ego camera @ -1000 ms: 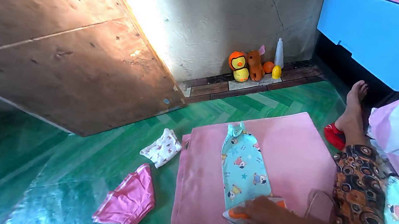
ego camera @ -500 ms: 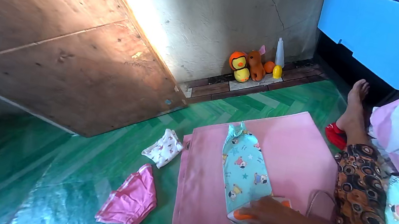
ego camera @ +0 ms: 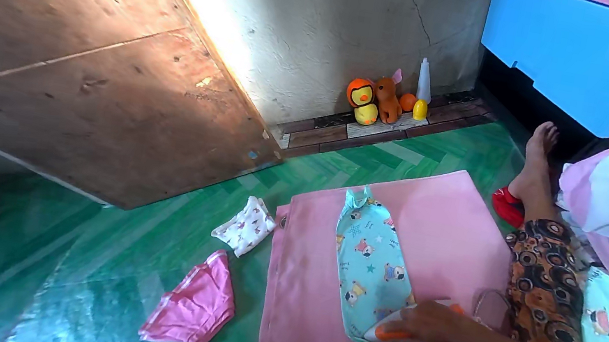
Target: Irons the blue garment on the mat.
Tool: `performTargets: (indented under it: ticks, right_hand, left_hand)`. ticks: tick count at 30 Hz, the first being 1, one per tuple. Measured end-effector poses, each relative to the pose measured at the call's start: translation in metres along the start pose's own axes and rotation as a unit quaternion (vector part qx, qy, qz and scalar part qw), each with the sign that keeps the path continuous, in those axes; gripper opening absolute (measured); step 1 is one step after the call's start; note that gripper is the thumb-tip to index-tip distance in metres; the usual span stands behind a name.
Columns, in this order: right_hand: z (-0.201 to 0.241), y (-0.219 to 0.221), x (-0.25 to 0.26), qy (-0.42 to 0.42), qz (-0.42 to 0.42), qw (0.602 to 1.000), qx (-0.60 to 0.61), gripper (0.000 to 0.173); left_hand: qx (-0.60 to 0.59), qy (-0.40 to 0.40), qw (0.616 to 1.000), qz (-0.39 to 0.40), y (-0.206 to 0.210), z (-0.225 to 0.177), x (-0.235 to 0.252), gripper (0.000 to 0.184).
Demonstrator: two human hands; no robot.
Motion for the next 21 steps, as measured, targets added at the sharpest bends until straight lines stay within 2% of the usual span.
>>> performTargets:
  ticks: [11, 15, 21]
  right_hand:
    - [0.012, -0.002, 0.031, -0.004, -0.015, 1.000, 0.002, 0.042]
    - [0.024, -0.011, 0.038, 0.015, 0.005, 1.000, 0.023, 0.043]
    - [0.033, -0.012, 0.053, 0.020, -0.036, 0.998, 0.038, 0.040]
  left_hand:
    - [0.011, 0.007, 1.000, -0.005, 0.001, 0.003, 0.003, 0.035]
    - [0.012, 0.001, 1.000, -0.005, 0.000, 0.000, 0.001, 0.035]
    - [0.026, 0.000, 1.000, -0.008, -0.002, 0.000, 0.000, 0.037]
Point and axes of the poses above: each hand's wrist, its own x-axis towards the middle knuckle, its own y-axis out of the palm, z = x × y, the point moved 1 cm from there along x, towards the middle knuckle, and after that the axes turned 11 degrees about z, right-handed, at the moved point
